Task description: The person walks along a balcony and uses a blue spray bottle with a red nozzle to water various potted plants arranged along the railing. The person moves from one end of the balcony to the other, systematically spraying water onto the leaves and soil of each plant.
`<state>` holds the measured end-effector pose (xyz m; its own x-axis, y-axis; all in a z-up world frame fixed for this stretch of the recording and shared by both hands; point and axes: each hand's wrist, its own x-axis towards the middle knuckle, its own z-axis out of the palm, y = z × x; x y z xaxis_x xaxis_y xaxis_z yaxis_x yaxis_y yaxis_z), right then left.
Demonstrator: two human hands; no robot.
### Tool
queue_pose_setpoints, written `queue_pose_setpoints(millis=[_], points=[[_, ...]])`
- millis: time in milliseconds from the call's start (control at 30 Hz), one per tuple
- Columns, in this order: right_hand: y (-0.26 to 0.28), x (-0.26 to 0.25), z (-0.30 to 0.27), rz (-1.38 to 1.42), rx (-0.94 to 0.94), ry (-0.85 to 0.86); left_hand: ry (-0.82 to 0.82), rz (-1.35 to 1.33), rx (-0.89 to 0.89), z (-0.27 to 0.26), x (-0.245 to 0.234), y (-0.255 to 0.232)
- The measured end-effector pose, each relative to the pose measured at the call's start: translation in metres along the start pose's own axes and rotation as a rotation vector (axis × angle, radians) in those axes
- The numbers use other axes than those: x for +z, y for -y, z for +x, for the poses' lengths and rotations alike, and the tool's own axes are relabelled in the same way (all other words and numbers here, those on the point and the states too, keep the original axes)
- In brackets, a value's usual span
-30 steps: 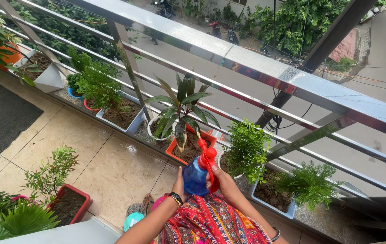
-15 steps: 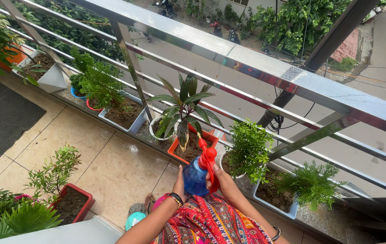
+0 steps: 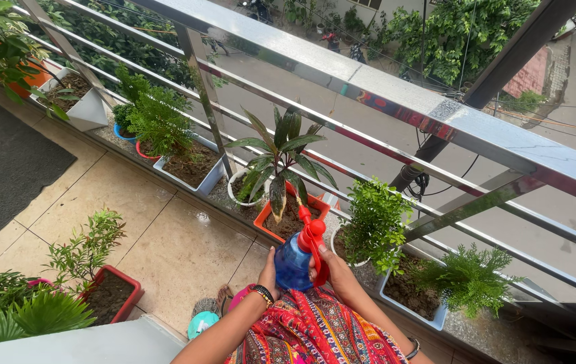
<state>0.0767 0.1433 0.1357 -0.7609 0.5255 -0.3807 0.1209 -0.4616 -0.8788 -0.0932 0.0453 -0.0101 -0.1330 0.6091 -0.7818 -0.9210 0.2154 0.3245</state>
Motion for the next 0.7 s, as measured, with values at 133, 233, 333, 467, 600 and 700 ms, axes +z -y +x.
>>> queue_pose_setpoints(millis=[133, 233, 333, 467, 600, 700], points=[[0.0003, 0.0001, -0.0012, 0.011, 0.021, -0.021, -0.044, 0.036, 0.006, -0.0024, 0.0012, -0.0013], [-0.0011, -0.0009, 0.0, 0.021, 0.031, -0.022, -0.019, 0.032, 0.01, -0.0013, 0.0003, -0.0017], [-0.002, -0.0013, 0.0018, 0.031, 0.027, -0.019, 0.005, 0.022, 0.004, -0.0014, 0.0002, -0.002], [0.0003, -0.0018, 0.0006, 0.024, 0.011, -0.021, -0.032, 0.048, -0.013, -0.0012, 0.0028, -0.0047], [0.0014, -0.0004, 0.0001, 0.024, 0.019, -0.032, -0.064, 0.081, -0.003, -0.0003, 0.002, -0.0046], [0.0021, 0.0004, -0.001, 0.026, 0.03, -0.029, -0.024, 0.017, 0.009, -0.0007, 0.002, -0.004]])
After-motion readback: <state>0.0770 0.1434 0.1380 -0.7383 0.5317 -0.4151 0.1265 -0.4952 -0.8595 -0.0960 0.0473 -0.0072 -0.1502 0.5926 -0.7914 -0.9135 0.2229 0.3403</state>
